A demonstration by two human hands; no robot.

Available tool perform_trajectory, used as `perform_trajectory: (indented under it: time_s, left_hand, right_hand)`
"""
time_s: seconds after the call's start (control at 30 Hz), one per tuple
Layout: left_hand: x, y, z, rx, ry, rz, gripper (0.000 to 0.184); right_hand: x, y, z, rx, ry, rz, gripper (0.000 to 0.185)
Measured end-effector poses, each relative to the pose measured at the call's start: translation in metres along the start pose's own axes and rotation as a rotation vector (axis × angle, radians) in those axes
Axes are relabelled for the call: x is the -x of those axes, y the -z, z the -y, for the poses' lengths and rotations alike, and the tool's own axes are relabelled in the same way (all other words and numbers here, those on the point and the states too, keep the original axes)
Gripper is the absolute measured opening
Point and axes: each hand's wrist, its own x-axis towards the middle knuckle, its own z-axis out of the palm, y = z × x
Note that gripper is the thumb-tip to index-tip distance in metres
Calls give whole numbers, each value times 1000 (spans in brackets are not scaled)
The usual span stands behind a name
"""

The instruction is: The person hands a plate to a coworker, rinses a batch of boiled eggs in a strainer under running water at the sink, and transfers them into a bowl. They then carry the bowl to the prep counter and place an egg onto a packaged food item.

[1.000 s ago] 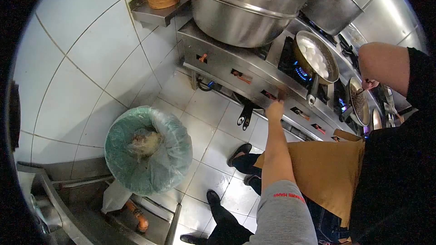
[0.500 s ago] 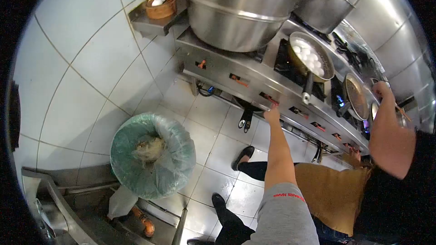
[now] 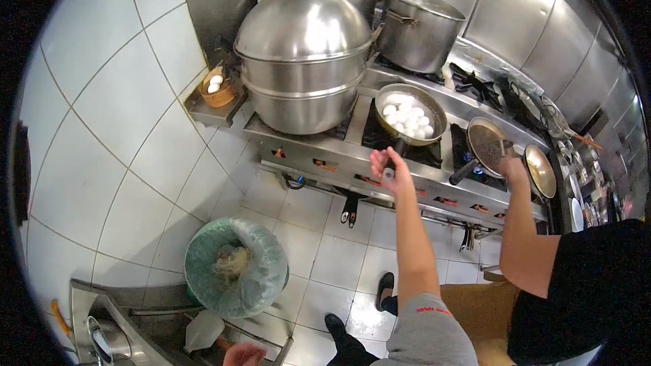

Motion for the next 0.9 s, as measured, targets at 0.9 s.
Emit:
perform_trajectory:
  time_s: [0.9]
  left_hand:
    - [-245,-346,40,220,537,721,18]
  right_hand:
    - [160,48,-22,196,-208,66,21]
